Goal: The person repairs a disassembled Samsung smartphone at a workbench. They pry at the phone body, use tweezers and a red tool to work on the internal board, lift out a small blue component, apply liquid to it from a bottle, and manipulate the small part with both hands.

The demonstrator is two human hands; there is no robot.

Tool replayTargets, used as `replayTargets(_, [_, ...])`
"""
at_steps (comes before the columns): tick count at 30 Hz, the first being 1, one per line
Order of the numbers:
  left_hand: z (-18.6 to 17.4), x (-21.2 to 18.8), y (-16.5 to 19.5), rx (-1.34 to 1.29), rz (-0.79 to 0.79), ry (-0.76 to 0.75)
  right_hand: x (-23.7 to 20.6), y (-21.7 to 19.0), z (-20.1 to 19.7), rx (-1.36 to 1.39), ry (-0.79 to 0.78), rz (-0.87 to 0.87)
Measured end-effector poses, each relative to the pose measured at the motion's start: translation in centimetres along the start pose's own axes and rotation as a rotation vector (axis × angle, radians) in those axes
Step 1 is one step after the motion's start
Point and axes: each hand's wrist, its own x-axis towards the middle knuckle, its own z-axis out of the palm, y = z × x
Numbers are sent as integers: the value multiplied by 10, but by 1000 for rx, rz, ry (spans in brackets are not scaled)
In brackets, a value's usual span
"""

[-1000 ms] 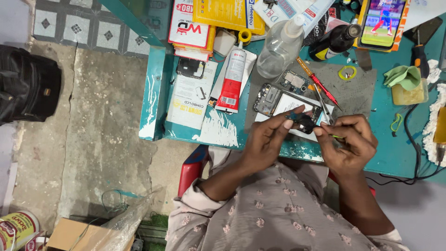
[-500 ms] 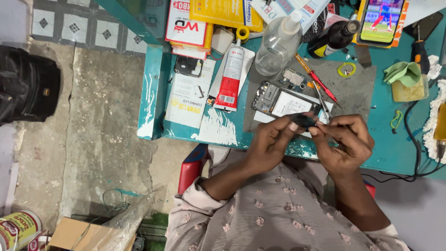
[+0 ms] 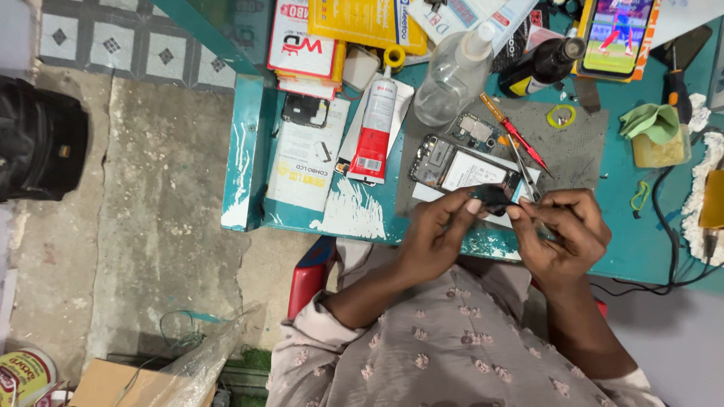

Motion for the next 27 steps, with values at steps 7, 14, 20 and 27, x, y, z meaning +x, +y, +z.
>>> replayTargets(7, [-4, 2, 0, -79, -25, 33, 0, 2, 0, -8, 21, 2])
replayTargets(14, [2, 5, 6, -113, -33, 3, 0, 3, 0, -8, 30, -41])
replayTargets(20, [6, 10, 7, -15, 30, -84, -7, 3, -3, 111, 18, 160])
replayTargets(27, [2, 21, -3, -120, 98, -26, -8, 10, -2, 403, -9, 296])
